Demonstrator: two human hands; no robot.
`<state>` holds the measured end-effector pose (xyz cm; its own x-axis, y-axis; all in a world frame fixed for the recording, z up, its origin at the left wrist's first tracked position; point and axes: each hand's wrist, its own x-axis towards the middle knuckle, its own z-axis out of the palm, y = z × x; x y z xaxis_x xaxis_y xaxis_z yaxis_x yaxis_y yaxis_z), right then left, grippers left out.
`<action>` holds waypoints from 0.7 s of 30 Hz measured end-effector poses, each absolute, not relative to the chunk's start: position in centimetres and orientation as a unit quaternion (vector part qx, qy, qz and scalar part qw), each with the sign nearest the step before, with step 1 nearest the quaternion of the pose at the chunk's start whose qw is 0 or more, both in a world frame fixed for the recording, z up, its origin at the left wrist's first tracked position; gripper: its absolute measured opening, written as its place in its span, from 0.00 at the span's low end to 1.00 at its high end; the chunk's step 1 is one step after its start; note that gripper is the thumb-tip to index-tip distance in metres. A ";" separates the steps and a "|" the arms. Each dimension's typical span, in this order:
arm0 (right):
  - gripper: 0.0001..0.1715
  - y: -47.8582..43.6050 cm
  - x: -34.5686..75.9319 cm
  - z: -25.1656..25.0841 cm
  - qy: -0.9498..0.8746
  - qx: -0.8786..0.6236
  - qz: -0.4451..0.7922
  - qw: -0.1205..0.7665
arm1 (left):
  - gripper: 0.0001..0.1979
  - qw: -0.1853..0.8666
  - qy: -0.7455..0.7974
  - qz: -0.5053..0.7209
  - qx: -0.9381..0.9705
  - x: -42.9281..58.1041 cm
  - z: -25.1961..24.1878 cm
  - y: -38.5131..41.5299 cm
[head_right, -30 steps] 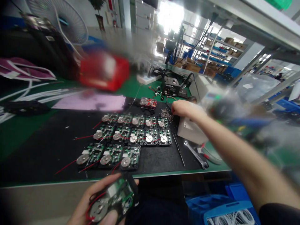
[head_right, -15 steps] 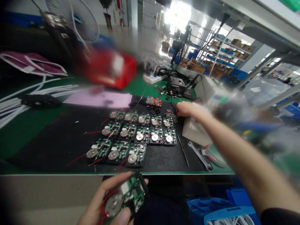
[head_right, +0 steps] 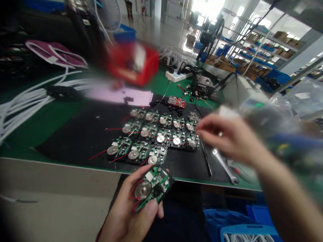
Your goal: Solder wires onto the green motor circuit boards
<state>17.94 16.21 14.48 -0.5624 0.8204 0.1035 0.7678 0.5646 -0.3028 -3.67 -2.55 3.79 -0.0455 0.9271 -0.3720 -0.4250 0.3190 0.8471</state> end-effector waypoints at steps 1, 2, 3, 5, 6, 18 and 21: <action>0.08 13.8 17.7 14.4 -0.885 -0.410 0.169 0.144 | 0.42 0.644 0.493 0.524 0.261 -3.6 3.9 -2.6; 0.05 11.7 17.5 14.3 -0.893 -0.373 0.200 0.152 | 0.42 0.647 0.488 0.522 0.266 -3.4 3.9 -2.6; 0.05 9.8 17.2 14.1 -0.895 -0.350 0.231 0.151 | 0.41 0.652 0.483 0.520 0.268 -3.3 3.9 -2.6; 0.10 7.1 16.5 13.4 -0.896 -0.313 0.282 0.137 | 0.40 0.659 0.468 0.524 0.269 -2.9 3.8 -2.8; 0.11 6.3 16.2 13.1 -0.891 -0.309 0.305 0.134 | 0.39 0.659 0.460 0.530 0.272 -2.6 3.8 -2.9; 0.07 5.5 14.6 11.3 -0.879 -0.342 0.274 0.187 | 0.38 0.622 0.467 0.525 0.346 -2.3 3.5 -3.2; 0.09 5.4 14.6 11.2 -0.895 -0.332 0.214 0.209 | 0.38 0.630 0.473 0.514 0.341 -2.4 3.6 -3.3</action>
